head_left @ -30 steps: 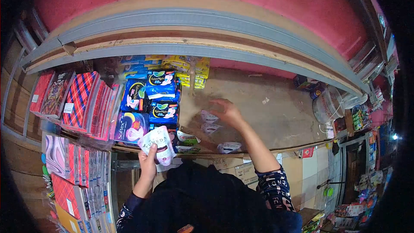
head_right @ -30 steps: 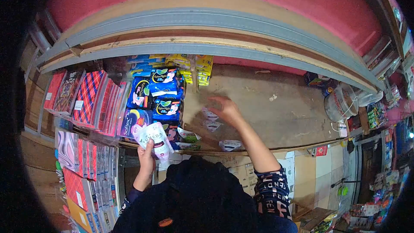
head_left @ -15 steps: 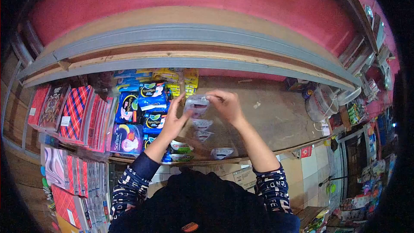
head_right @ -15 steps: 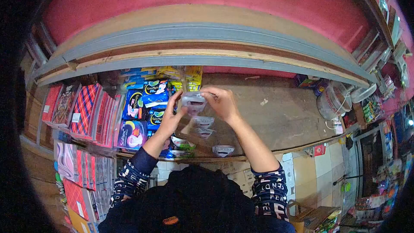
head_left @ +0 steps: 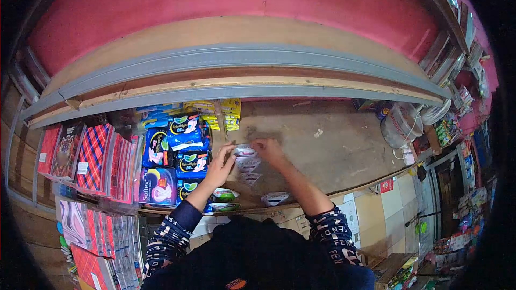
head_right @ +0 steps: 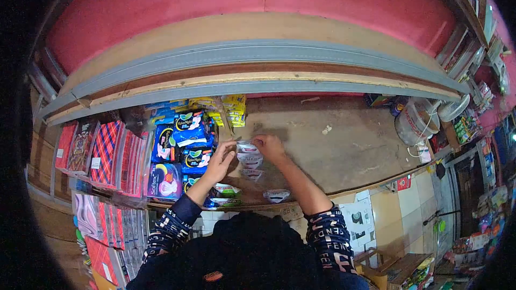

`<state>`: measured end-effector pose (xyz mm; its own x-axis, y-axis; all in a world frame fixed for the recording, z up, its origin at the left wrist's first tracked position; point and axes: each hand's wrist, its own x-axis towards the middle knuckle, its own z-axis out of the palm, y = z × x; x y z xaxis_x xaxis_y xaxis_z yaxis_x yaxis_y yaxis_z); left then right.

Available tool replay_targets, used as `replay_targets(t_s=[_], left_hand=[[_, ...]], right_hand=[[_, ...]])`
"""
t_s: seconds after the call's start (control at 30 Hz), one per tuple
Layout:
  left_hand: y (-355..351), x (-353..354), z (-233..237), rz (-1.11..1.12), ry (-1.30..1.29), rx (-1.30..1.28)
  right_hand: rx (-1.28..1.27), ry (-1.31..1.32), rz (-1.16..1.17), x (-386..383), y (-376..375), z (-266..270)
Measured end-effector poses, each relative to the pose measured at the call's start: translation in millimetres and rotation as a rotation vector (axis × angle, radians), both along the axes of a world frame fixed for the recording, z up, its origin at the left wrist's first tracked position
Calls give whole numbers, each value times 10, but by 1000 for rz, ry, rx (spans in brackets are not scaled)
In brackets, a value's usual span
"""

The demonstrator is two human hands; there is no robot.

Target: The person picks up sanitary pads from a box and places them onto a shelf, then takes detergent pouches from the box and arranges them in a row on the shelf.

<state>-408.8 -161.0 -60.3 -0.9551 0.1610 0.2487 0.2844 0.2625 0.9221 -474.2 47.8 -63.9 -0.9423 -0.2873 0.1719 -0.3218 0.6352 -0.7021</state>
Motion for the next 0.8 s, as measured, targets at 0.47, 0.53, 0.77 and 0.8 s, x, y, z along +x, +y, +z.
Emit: replay_targets(t_s=[0.47,0.53,0.77,0.8], left_hand=[[-45,-4,-121,-98,-236,9],[-74,2,-140,-103,-225,34],[-169,52,-122,-136,-68,187],[-168,76,-86,-135,-76,206]], right_hand=[[30,-172,125,-103,50,-148],[-58,-229,180,-132,92,-194],[-223,-235,18,152,314,203],[-318,-232,-6,218,349,234]])
